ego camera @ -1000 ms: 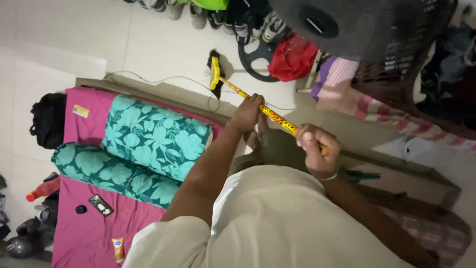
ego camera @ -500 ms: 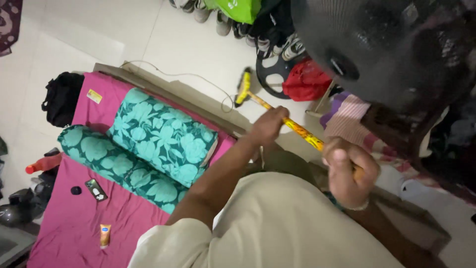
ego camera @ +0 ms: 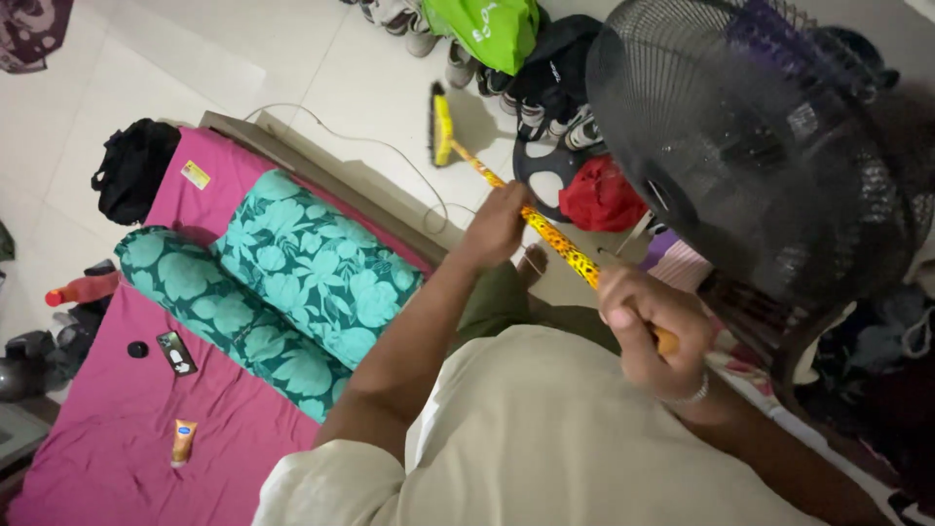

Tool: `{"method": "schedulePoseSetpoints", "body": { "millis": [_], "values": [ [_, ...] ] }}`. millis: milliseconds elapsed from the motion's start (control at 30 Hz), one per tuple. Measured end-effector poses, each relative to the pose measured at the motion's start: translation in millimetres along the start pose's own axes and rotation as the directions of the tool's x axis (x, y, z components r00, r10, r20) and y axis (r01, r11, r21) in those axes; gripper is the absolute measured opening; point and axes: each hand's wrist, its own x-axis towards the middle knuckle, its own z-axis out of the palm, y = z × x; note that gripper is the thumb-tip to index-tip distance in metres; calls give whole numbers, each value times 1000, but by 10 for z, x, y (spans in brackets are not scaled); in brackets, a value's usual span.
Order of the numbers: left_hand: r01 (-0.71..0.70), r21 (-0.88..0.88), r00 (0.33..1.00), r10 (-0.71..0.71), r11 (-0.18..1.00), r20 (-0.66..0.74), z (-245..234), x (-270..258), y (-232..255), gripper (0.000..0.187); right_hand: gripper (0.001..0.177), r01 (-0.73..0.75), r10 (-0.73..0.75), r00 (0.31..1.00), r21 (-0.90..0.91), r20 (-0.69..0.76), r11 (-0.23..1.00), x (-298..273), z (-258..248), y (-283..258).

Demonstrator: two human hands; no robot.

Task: Sweeping the floor of a bedroom using a broom.

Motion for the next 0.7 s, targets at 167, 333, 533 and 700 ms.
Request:
{"method": "schedulePoseSetpoints", "body": {
  "millis": [167,333,533,700],
  "values": [
    [-22,-106,999,27,994,38,59,213,254,35,22,42,-42,997,-3,69,999,271,-86,-177],
    [-24,-178,998,35,984,57,432,313,-74,36,24,-27,33,994,-67,100,997,475,-42,-124],
    [-103,-197,988,122,975,90,210,523,-651,34,23,-111,95,992,-240,-79,964,819,314,239],
    [-70,-149,987,90,986,133,-518,769,-1628,31,34,-269,278,937,73,-209,960,1044,843,1210]
  ]
}}
